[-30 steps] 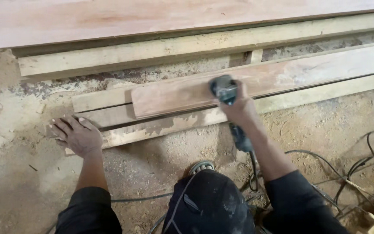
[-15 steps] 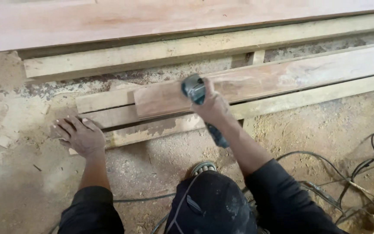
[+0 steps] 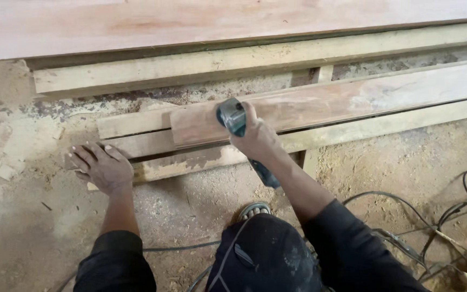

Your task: The person sands the surface of a long wooden plank with an angle grinder, moving along the length of the wood. They then switch to sanding the side of a shorter plank.

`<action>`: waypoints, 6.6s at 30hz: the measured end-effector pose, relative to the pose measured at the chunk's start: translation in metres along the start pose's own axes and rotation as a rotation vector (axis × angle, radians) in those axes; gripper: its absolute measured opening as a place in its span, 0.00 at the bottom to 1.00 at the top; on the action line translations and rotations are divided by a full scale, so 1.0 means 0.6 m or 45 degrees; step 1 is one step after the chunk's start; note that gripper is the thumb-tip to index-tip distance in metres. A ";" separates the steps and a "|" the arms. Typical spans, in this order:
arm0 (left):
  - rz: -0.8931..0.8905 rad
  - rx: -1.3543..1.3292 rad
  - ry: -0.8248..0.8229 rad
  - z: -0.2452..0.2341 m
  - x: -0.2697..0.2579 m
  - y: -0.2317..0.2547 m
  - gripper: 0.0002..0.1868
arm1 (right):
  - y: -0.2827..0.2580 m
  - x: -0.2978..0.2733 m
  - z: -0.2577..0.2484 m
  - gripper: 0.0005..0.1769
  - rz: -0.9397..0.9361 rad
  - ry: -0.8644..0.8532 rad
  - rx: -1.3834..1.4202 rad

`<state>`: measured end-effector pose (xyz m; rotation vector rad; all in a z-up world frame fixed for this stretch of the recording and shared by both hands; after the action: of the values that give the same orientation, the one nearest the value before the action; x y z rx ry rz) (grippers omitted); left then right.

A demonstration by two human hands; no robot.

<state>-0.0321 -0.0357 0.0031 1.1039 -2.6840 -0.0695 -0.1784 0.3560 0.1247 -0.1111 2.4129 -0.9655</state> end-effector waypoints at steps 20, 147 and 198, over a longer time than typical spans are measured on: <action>0.080 -0.023 0.036 -0.012 -0.001 0.006 0.34 | -0.019 0.010 0.028 0.42 -0.258 0.059 0.004; 0.058 0.041 -0.152 0.009 0.015 -0.008 0.33 | 0.122 -0.011 -0.201 0.47 0.181 0.097 -0.060; 0.113 0.015 -0.046 0.012 0.011 -0.011 0.35 | 0.212 -0.012 -0.267 0.48 0.279 0.227 0.022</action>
<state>-0.0340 -0.0454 -0.0034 0.9949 -2.7651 -0.0589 -0.2386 0.5514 0.1401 0.2511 2.5119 -0.9280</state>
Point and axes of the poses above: each hand's wrist, its own x-axis towards the middle knuckle, its own z-axis out of the palm, y = z × x, the point moved 5 cm from there along x, towards the middle knuckle, and after that the axes turned 5 degrees about x, right-handed, at the moved point
